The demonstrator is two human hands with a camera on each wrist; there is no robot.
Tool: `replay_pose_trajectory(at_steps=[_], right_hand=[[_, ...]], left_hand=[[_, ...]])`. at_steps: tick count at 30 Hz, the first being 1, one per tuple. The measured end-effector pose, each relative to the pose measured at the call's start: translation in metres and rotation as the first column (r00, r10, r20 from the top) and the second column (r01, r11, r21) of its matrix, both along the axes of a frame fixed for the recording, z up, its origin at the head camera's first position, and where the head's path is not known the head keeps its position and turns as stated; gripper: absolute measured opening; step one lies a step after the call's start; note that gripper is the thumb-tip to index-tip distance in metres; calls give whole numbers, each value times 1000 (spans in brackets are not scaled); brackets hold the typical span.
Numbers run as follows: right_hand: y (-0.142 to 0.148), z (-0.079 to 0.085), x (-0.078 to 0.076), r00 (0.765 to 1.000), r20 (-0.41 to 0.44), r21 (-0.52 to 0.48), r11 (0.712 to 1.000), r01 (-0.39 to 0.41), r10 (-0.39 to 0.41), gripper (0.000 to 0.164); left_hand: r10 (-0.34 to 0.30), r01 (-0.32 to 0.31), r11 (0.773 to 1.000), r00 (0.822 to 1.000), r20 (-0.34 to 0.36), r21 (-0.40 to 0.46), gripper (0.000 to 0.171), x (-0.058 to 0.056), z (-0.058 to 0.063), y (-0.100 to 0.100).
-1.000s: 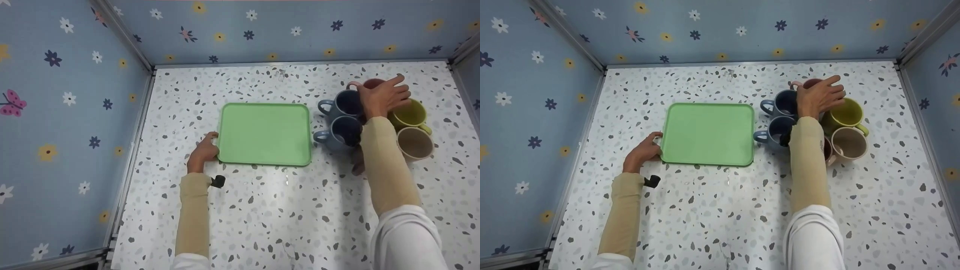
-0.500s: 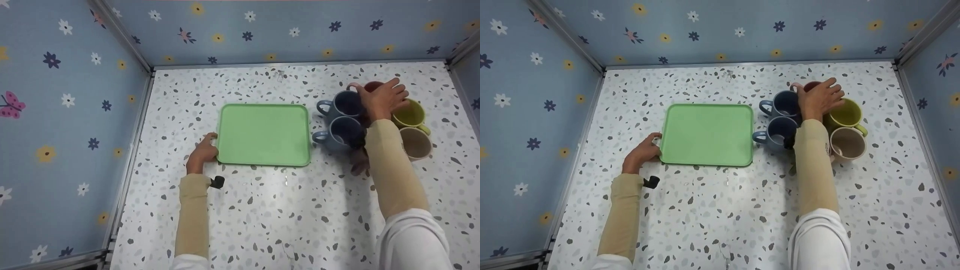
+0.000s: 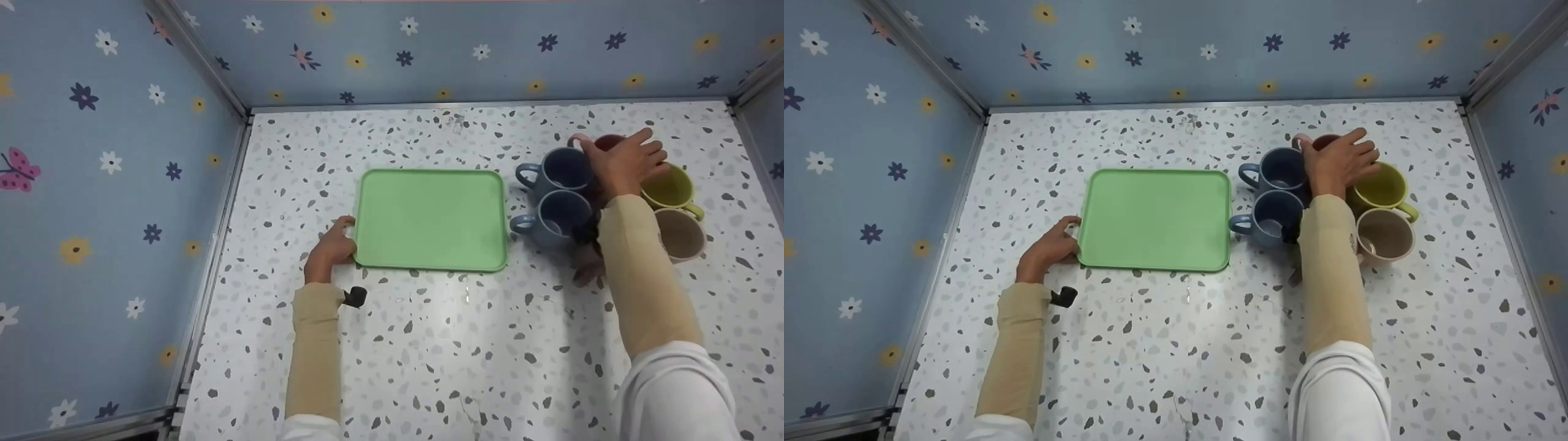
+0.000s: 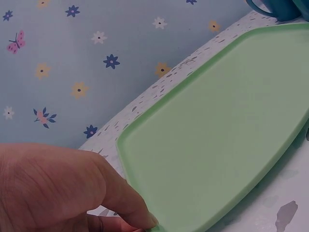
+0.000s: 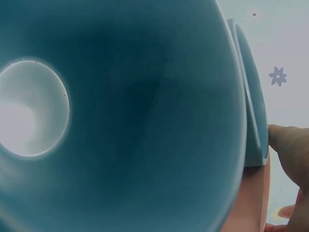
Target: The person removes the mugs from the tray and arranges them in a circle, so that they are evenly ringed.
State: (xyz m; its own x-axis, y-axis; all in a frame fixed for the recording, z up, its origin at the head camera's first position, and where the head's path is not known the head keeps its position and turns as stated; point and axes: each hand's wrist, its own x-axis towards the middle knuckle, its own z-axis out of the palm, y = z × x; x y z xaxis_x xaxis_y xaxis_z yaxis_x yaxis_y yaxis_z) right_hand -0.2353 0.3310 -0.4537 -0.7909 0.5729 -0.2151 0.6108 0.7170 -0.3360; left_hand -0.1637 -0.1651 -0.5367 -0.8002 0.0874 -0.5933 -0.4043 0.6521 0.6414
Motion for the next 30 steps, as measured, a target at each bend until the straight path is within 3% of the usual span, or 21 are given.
replay_pose_trajectory(at_steps=[23, 30], right_hand=[[0, -4, 1, 1000, -13, 22, 1000, 4, -4, 125], [2, 0, 1, 1000, 17, -10, 1000, 1, 0, 125]], left_hand=[[-14, 13, 999, 1000, -27, -46, 71, 1, 0, 1], [26, -26, 1000, 999, 29, 15, 75, 1, 3, 3]])
